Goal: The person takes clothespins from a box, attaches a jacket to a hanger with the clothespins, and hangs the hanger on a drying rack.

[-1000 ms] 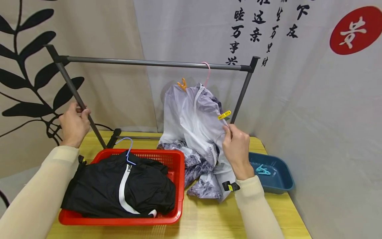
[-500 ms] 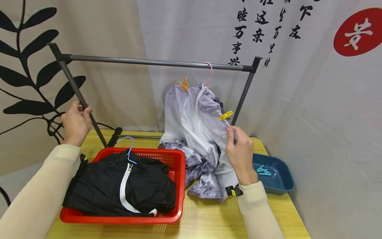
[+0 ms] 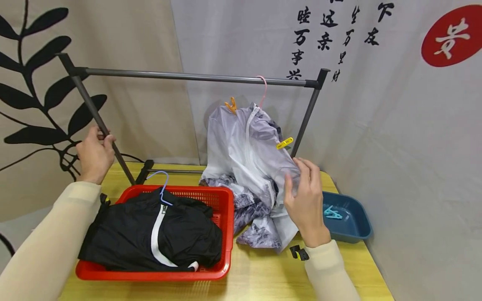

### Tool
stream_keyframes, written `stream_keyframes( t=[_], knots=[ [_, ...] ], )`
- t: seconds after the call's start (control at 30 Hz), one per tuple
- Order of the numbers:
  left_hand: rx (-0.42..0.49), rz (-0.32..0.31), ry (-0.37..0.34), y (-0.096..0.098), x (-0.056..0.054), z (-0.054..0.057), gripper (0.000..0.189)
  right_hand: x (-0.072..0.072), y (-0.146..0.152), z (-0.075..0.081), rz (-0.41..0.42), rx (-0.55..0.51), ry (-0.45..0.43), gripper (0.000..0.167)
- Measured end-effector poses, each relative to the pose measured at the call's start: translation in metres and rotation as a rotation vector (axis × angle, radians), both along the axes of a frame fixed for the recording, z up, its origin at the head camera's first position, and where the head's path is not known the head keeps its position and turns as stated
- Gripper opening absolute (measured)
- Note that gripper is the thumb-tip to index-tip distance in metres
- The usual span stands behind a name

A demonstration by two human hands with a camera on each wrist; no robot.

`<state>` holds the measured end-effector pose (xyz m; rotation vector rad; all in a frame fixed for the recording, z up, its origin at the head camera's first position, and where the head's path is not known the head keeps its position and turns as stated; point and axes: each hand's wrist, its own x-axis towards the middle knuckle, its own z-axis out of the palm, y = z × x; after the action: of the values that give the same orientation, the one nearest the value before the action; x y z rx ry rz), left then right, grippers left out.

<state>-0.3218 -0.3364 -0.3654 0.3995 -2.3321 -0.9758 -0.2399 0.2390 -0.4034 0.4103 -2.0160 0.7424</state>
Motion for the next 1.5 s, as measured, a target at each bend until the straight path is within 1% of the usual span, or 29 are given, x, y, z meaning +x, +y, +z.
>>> stream_keyframes(
  t=[0.1,0.27,0.4,0.5,0.6,0.77,0.83,1.03,1.17,1.37,1.5],
  knots=[
    [-0.001,0.004,0.002,-0.001,0.001,0.002,0.044,0.007,0.002,-0.005,-0.005,0.064,0.023,0.051],
    [-0.014,-0.003,-0.003,-0.003,0.000,0.006,0.045,0.015,0.005,-0.012,0.012,0.130,0.060,0.052],
    [-0.040,0.003,-0.029,-0.004,0.000,0.005,0.050,0.022,0.008,-0.020,0.028,0.188,0.086,0.053],
    [-0.055,0.003,-0.065,-0.004,0.003,0.001,0.054,0.027,0.009,-0.027,0.027,0.210,0.121,0.053],
    [-0.075,-0.011,-0.098,-0.006,0.006,-0.002,0.056,0.031,0.008,-0.032,0.020,0.221,0.160,0.052],
    [-0.135,-0.051,-0.133,-0.008,0.016,-0.002,0.057,0.037,0.005,-0.037,0.039,0.235,0.190,0.049],
    [-0.144,-0.067,-0.151,-0.007,0.021,-0.001,0.059,0.040,0.003,-0.038,0.055,0.240,0.186,0.047],
    [-0.129,-0.095,-0.243,-0.002,0.037,0.000,0.069,0.045,-0.001,-0.042,0.088,0.265,0.155,0.046],
    [-0.180,-0.130,-0.277,0.005,0.049,-0.003,0.065,0.048,-0.005,-0.046,0.123,0.269,0.121,0.047],
    [-0.300,-0.228,-0.351,0.021,0.065,-0.007,0.054,0.052,-0.011,-0.049,0.188,0.258,0.037,0.050],
    [-0.373,-0.324,-0.399,0.033,0.074,-0.006,0.043,0.051,-0.014,-0.049,0.225,0.261,-0.005,0.051]
  ],
)
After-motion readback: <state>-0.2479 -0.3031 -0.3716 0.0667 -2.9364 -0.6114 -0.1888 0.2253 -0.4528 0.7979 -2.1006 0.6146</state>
